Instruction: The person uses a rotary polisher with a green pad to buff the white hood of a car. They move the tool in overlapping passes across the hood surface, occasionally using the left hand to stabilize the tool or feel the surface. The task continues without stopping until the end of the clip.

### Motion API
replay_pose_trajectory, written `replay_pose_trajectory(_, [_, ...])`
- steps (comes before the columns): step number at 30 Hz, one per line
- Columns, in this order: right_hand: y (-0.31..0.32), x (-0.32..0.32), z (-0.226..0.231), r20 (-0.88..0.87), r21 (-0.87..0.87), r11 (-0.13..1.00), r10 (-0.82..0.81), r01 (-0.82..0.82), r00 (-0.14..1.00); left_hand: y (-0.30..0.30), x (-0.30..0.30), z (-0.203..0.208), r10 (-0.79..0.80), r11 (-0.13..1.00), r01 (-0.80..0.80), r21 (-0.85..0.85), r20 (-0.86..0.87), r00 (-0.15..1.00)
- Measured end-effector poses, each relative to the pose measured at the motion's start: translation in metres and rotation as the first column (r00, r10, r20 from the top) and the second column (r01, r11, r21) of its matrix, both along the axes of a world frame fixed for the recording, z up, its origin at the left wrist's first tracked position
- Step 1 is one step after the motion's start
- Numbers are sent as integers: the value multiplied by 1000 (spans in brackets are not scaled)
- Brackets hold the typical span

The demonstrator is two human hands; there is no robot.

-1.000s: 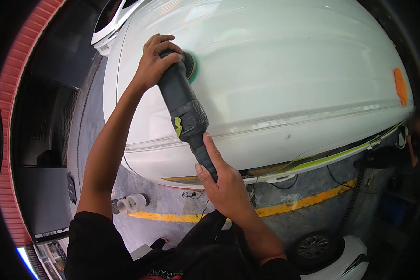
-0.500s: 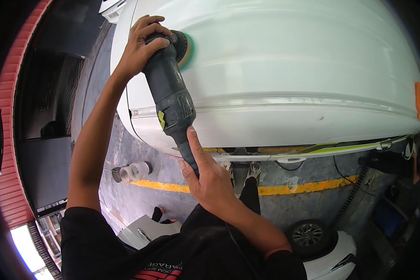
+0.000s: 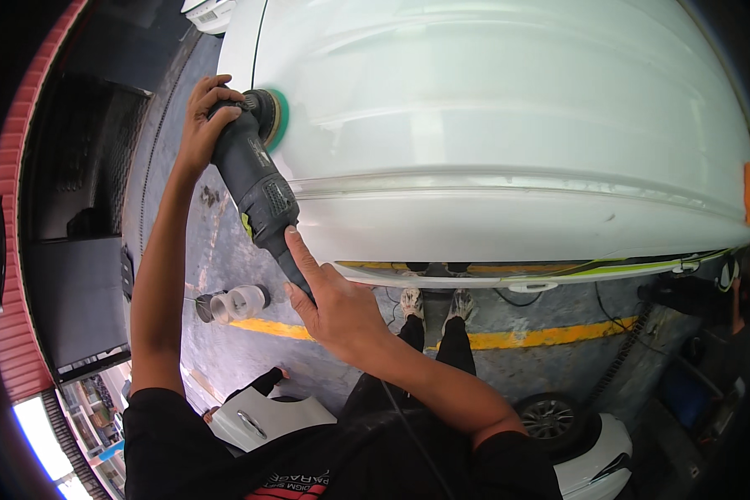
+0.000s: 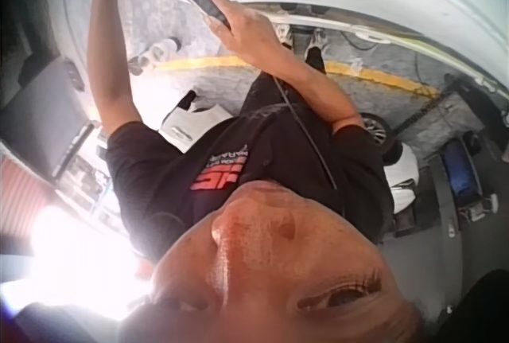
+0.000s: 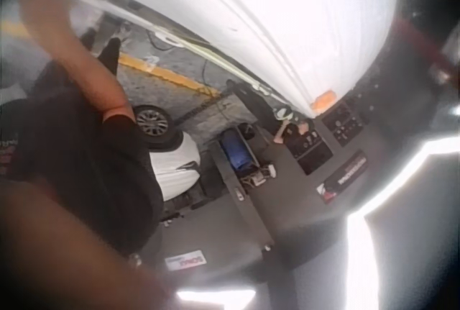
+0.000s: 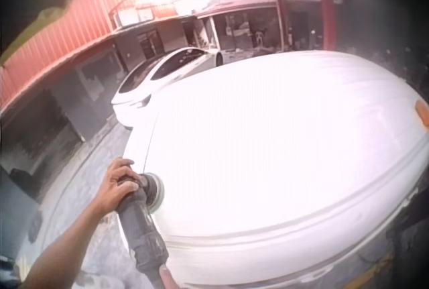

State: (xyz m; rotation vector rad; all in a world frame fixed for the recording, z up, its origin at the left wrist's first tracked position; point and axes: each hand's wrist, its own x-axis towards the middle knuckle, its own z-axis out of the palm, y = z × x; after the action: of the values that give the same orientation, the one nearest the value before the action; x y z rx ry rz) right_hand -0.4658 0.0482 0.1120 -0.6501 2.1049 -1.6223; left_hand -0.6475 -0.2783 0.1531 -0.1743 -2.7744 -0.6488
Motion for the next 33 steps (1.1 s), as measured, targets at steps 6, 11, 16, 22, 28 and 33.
replay_pose_trajectory(6, [27, 25, 12, 70, 82, 995, 59, -64, 996, 29, 47, 6, 75, 997, -75, 12, 15, 997])
replay_pose_trajectory(11, [104, 44, 18, -28, 36, 996, -76, 77, 997, 117, 60, 9, 95, 992, -94, 84, -6, 995])
replay_pose_trajectory(16, [191, 77, 29, 269, 161, 937, -343, 310, 900, 253, 34, 21, 5, 979, 7, 204, -56, 998])
replay_pose_trajectory(22, [264, 91, 19, 276, 91, 812, -577, 577, 769, 389, 34, 19, -133, 960, 166, 226, -156, 979])
replay_pose_trajectory(28, [258, 90, 10, 260, 103, 872, -488, 478, 833, 357, 53, 10, -21, 961, 66, 267, -167, 986])
replay_pose_trajectory(33, [197, 83, 8, 252, 180, 931, -355, 316, 900, 274, 71, 0, 117, 966, -79, 248, -145, 982])
